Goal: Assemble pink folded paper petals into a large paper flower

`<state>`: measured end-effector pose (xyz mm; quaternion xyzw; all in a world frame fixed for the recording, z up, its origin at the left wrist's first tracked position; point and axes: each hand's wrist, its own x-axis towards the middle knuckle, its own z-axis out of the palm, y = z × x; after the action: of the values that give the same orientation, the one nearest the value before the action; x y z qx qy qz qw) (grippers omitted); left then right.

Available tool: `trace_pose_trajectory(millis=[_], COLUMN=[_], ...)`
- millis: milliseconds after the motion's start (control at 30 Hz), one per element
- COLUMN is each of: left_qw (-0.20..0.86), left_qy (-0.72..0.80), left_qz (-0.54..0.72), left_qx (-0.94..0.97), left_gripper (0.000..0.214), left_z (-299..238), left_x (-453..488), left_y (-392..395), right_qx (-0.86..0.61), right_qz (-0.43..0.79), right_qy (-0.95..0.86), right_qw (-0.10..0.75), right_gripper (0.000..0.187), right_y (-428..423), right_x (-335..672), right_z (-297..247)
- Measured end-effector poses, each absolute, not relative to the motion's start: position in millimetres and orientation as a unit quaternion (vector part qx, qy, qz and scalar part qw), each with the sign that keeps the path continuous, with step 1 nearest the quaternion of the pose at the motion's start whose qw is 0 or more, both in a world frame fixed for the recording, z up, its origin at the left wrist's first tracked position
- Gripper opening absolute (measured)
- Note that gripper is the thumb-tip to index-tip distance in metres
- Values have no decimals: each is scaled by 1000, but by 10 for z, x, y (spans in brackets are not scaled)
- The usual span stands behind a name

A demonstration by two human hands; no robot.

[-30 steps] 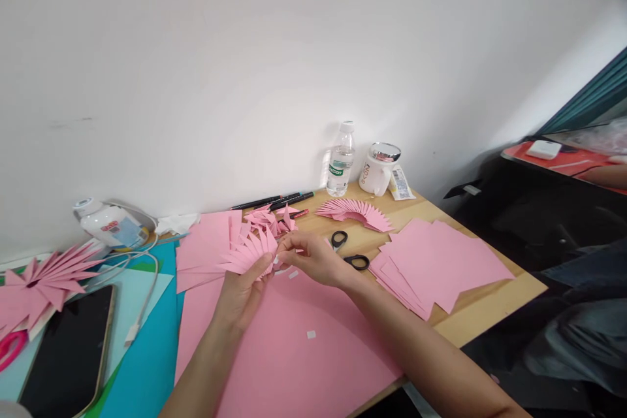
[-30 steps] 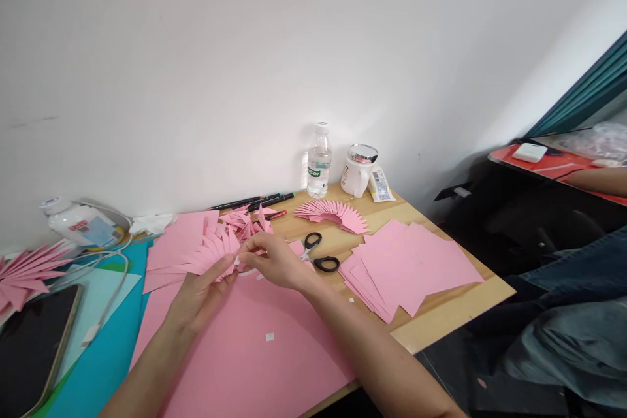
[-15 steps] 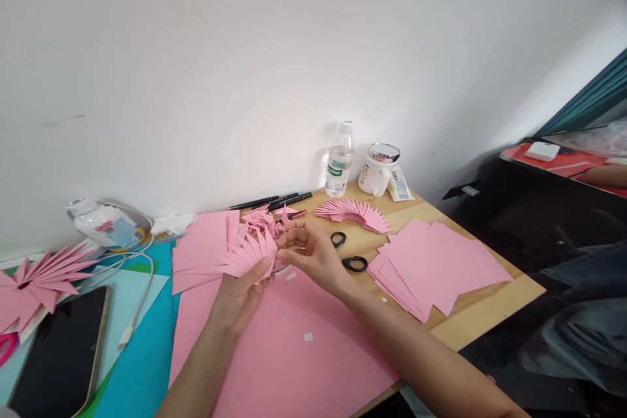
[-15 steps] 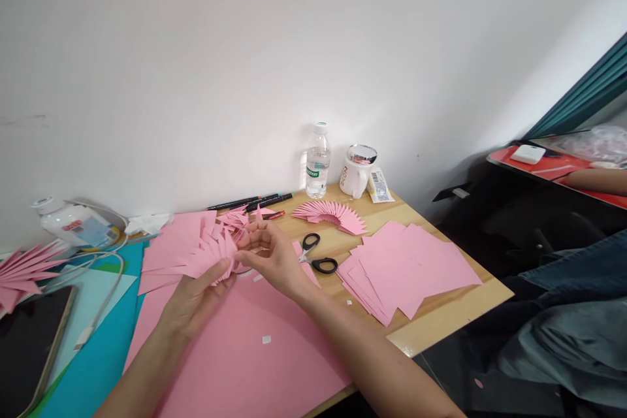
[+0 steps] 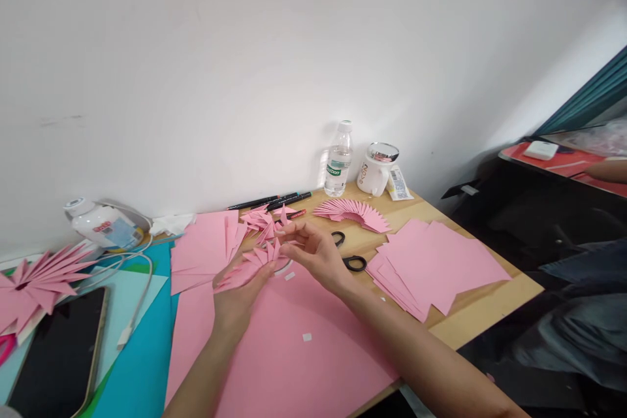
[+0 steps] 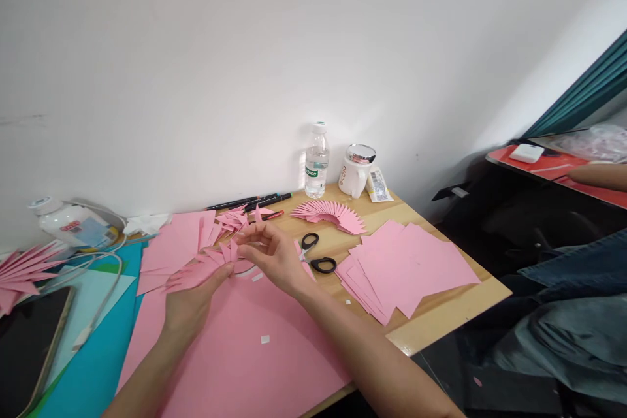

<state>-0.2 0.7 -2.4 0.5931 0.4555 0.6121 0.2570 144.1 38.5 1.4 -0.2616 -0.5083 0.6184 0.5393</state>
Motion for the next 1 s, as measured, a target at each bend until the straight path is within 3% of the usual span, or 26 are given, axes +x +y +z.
trace_pose_trajectory(millis=[133, 367, 533, 800, 1000], left_qw=[160, 155, 111, 7, 43], left_qy=[386, 306, 329, 356, 333], left_qz=[592, 590, 591, 601, 606], left_qx=[689, 731, 728, 716, 722], left_gripper=[20, 33, 27, 21, 22], left_z=[-41, -100, -67, -103, -83], left_x=[-61, -227, -205, -171, -163], left_y=[-38, 5, -11, -38, -28], right_qx=[-239, -233, -214, -223, -219], right_qz=[642, 688, 708, 717, 722], right_qy=[-505, -530, -521, -510, -509], right_qw=[525, 438, 427, 420, 415], right_gripper=[20, 29, 42, 45, 42], right_y=[446, 485, 472, 462, 460], right_x=[1559, 1675, 1658, 1639, 1638], right_z=[52, 67, 52, 36, 45])
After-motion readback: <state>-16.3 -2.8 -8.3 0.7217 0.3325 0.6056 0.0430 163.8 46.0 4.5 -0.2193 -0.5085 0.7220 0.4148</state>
